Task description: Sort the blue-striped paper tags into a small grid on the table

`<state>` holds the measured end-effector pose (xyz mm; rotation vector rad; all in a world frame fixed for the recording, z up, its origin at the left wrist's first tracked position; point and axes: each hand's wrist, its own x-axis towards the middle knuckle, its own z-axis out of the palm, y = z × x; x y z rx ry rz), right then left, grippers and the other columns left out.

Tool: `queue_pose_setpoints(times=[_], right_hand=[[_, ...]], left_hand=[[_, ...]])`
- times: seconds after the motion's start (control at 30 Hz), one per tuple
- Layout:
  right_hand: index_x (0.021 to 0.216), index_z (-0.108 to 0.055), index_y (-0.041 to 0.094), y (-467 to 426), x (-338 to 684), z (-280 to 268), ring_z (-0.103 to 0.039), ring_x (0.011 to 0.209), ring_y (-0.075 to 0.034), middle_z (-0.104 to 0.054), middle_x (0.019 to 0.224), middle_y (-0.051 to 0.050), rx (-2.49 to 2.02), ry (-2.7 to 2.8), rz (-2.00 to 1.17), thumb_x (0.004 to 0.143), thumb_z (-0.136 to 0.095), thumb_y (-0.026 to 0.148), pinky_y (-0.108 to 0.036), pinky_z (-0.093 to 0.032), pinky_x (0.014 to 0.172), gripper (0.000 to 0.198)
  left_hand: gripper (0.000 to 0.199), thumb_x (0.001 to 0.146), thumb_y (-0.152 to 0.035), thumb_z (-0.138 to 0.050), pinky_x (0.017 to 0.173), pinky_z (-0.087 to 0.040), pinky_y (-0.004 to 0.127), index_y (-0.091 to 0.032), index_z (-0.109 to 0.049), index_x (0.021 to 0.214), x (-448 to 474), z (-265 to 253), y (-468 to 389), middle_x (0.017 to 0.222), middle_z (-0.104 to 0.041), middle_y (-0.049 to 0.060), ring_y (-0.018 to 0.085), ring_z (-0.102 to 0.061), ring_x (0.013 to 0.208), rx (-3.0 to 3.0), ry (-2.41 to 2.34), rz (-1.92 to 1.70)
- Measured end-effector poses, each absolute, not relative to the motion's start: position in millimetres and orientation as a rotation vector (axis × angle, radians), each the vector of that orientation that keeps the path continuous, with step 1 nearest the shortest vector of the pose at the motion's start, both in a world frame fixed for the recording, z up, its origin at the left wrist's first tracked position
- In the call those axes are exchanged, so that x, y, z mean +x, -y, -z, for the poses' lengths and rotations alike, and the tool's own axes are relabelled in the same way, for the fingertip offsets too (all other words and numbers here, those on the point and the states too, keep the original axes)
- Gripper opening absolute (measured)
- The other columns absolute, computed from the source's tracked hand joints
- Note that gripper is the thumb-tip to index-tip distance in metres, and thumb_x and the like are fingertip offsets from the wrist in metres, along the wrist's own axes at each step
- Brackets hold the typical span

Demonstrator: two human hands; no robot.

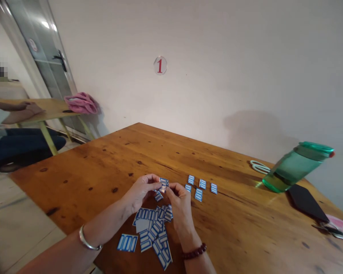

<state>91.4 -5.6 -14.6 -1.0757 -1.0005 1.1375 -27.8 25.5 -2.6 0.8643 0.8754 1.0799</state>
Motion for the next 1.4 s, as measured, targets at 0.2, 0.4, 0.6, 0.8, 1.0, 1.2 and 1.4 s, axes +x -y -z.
queue_pose_setpoints(times=[0.2, 0.4, 0.6, 0.8, 1.0, 1.2, 1.4], right_hand=[[0.067, -0.064, 0.016, 6, 92, 14, -0.047, 0.056, -0.010, -0.057, 0.058, 0.003, -1.007, 0.995, -1.221, 0.067, -0.063, 0.029, -0.021, -0.038, 0.053, 0.013], [0.069, -0.065, 0.016, 6, 92, 13, -0.054, 0.059, -0.013, -0.062, 0.064, 0.000, -0.979, 0.980, -1.303, 0.066, -0.065, 0.030, -0.024, -0.042, 0.058, 0.014], [0.074, -0.061, 0.018, 9, 92, 11, -0.057, 0.064, -0.015, -0.062, 0.071, -0.001, -1.045, 1.011, -1.209, 0.071, -0.061, 0.040, -0.026, -0.045, 0.059, 0.022], [0.066, -0.054, 0.018, 3, 97, 19, -0.055, 0.058, -0.015, -0.058, 0.062, 0.000, -1.131, 1.058, -1.103, 0.065, -0.065, 0.039, -0.027, -0.045, 0.055, 0.024], [0.067, -0.055, 0.017, 2, 98, 21, -0.053, 0.058, -0.015, -0.059, 0.063, 0.000, -1.159, 1.121, -1.042, 0.068, -0.062, 0.039, -0.027, -0.043, 0.055, 0.023], [0.065, -0.053, 0.019, 4, 97, 17, -0.051, 0.056, -0.013, -0.056, 0.059, 0.003, -1.149, 1.031, -1.067, 0.064, -0.066, 0.038, -0.025, -0.041, 0.053, 0.023], [0.063, -0.056, 0.017, 3, 99, 15, -0.049, 0.054, -0.012, -0.056, 0.058, 0.001, -1.147, 1.037, -1.025, 0.063, -0.067, 0.039, -0.024, -0.040, 0.051, 0.025]], left_hand=[[0.029, 0.046, -0.025, -0.076, 0.047, -0.036, 0.021, -0.015, -0.052, 0.059, -27, 3, -25, 0.057, -0.056, -0.003, 0.009, -0.049, 0.050, 0.844, -0.853, -1.074], [0.027, 0.047, -0.026, -0.076, 0.047, -0.038, 0.021, -0.014, -0.055, 0.061, -27, 5, -25, 0.058, -0.057, -0.002, 0.009, -0.050, 0.048, 0.848, -0.823, -1.034], [0.024, 0.048, -0.024, -0.074, 0.046, -0.036, 0.020, -0.014, -0.056, 0.059, -26, 6, -26, 0.054, -0.055, -0.003, 0.008, -0.049, 0.049, 0.919, -0.885, -1.129], [0.018, 0.056, -0.028, -0.069, 0.046, -0.039, 0.021, -0.013, -0.062, 0.062, -24, 5, -25, 0.058, -0.058, -0.001, 0.009, -0.048, 0.048, 1.065, -0.859, -1.087], [0.013, 0.058, -0.025, -0.064, 0.043, -0.039, 0.021, -0.013, -0.062, 0.059, -21, 7, -25, 0.052, -0.055, -0.002, 0.008, -0.046, 0.042, 1.162, -0.952, -1.103], [0.012, 0.055, -0.022, -0.064, 0.044, -0.039, 0.021, -0.014, -0.056, 0.055, -19, 5, -23, 0.051, -0.054, -0.003, 0.008, -0.046, 0.044, 1.140, -0.974, -1.138], [0.018, 0.056, -0.028, -0.068, 0.043, -0.039, 0.021, -0.014, -0.058, 0.057, -21, 4, -22, 0.052, -0.056, -0.002, 0.008, -0.046, 0.043, 1.118, -0.922, -1.093]])
